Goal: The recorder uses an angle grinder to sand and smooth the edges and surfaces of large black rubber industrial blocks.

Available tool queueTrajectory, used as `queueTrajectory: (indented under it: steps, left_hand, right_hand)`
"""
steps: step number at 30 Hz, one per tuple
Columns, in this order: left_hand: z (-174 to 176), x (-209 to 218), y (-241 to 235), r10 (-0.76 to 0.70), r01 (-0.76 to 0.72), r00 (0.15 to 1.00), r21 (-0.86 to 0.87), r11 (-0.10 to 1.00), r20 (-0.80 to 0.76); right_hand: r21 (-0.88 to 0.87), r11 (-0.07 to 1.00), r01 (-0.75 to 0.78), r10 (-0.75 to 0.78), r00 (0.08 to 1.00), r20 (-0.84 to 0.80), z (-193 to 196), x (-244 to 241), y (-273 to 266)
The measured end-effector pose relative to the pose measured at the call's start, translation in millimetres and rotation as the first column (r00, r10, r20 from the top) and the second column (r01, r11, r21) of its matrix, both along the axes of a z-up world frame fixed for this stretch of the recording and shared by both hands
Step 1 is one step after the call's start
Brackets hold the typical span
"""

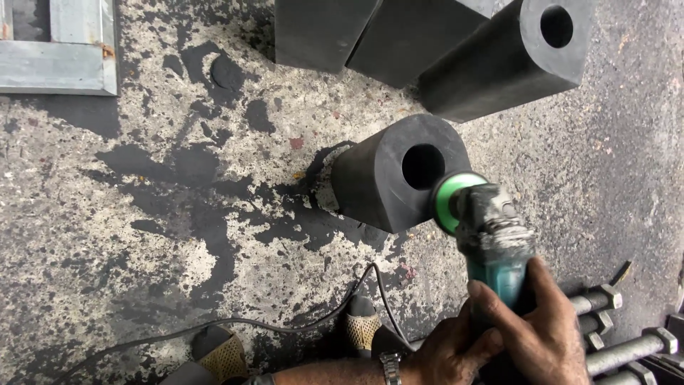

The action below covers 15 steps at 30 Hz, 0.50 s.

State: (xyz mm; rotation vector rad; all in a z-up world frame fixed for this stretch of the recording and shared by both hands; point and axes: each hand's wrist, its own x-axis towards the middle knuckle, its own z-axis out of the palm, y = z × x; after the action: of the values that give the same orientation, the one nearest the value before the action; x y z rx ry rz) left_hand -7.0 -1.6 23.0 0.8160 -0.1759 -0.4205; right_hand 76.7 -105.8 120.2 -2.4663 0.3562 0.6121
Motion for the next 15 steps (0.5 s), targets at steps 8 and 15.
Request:
queueTrajectory:
  steps: [8,15]
  left_hand:
    - [0,-10,-3,0.067,-0.067,0.998,-0.067,0.996,-0.002]
    - [-8,-10,-4,0.059,-0.058,0.998,-0.073,0.996,0.011]
  right_hand:
    - [0.064,0.996,-0.066,0.067,0.998,-0.007,3,-3,5]
    - [0.122,0.987,-0.108,0.104,0.994,0.033,-9,-3,0]
